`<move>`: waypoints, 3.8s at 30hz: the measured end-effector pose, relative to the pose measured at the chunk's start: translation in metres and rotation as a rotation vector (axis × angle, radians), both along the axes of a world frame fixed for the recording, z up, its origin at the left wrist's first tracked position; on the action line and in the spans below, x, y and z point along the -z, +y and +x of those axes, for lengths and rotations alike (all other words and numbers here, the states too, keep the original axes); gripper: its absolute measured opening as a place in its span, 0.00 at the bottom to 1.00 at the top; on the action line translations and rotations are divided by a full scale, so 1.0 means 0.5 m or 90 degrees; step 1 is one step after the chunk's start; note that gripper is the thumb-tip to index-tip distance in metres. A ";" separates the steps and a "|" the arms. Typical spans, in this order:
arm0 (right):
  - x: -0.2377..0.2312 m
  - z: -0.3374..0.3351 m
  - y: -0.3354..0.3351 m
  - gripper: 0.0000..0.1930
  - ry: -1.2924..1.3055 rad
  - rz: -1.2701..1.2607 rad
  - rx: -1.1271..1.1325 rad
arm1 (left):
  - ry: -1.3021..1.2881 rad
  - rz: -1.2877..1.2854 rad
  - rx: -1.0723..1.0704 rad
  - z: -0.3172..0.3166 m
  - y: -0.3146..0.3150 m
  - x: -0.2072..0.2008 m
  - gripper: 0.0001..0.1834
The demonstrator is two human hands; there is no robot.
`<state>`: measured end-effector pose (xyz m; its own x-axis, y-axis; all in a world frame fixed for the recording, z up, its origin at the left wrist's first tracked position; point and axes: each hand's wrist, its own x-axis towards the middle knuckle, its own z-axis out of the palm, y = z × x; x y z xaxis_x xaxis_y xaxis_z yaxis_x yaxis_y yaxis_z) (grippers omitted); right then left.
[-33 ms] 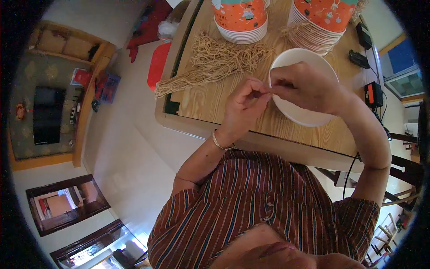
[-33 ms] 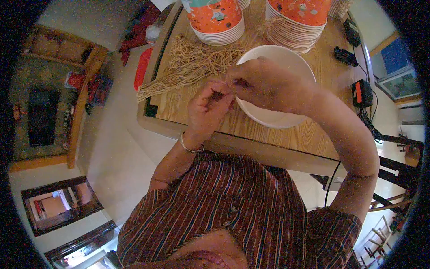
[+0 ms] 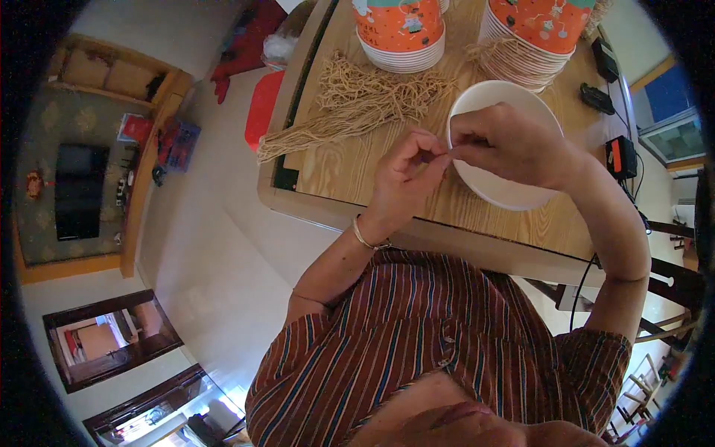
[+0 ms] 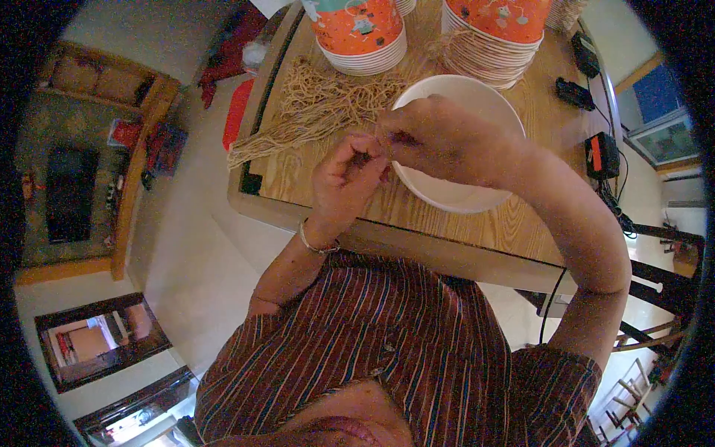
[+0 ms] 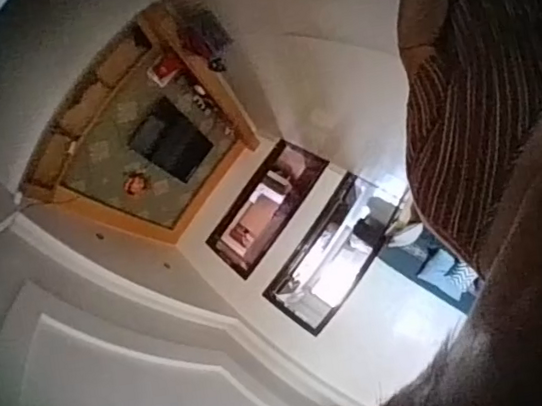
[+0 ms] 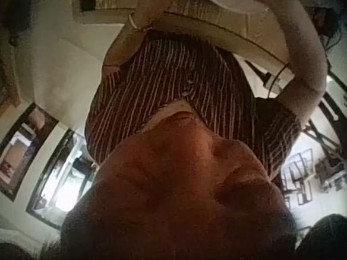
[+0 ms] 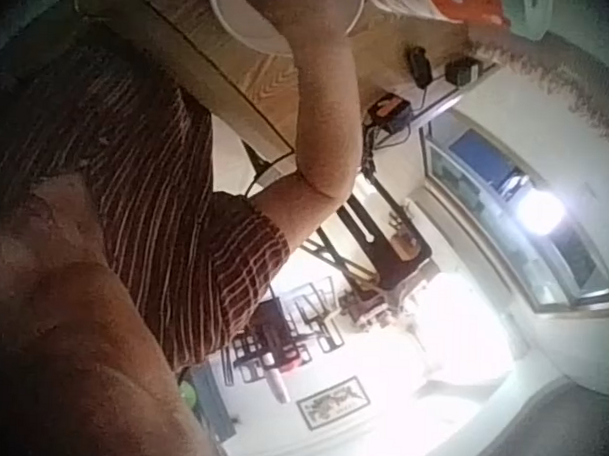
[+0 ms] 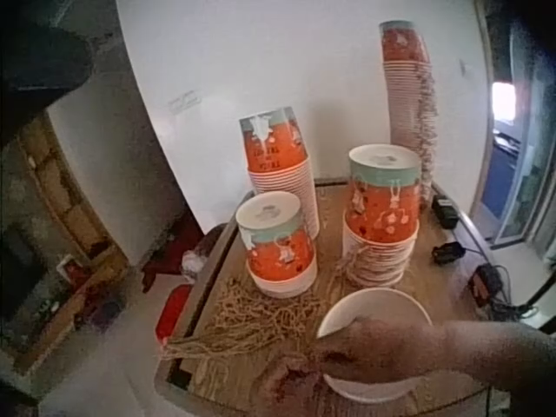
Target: Threading and tying twine handles onto paper holiday buckets.
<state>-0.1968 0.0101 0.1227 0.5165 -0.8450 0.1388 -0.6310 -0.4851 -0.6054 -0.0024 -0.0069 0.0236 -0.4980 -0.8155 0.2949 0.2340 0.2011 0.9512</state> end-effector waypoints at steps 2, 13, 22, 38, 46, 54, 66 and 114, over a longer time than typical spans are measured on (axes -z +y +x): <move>-0.011 -0.003 -0.003 0.06 0.006 -0.020 -0.039 | 0.007 0.015 -0.003 -0.001 0.001 0.002 0.08; -0.018 -0.004 -0.014 0.07 -0.001 0.213 0.038 | 0.009 0.043 0.001 0.005 0.015 0.019 0.08; -0.013 0.003 -0.011 0.09 0.025 0.209 0.037 | 0.038 0.078 0.020 0.000 0.012 0.019 0.06; 0.001 0.025 0.011 0.08 -0.006 0.028 0.061 | 0.053 -0.013 -0.046 -0.006 0.034 0.034 0.05; 0.014 0.028 0.006 0.10 -0.023 0.035 0.024 | -0.002 -0.059 -0.047 -0.008 0.042 0.011 0.06; 0.043 -0.033 -0.004 0.22 0.338 -0.637 -0.071 | 0.045 0.135 0.010 0.012 0.026 0.009 0.14; 0.030 -0.015 -0.007 0.20 0.131 -0.439 -0.019 | 0.064 0.112 0.062 -0.004 0.008 0.000 0.09; 0.000 0.072 0.031 0.10 -0.055 0.069 0.001 | 0.183 0.049 0.038 -0.004 0.042 0.026 0.15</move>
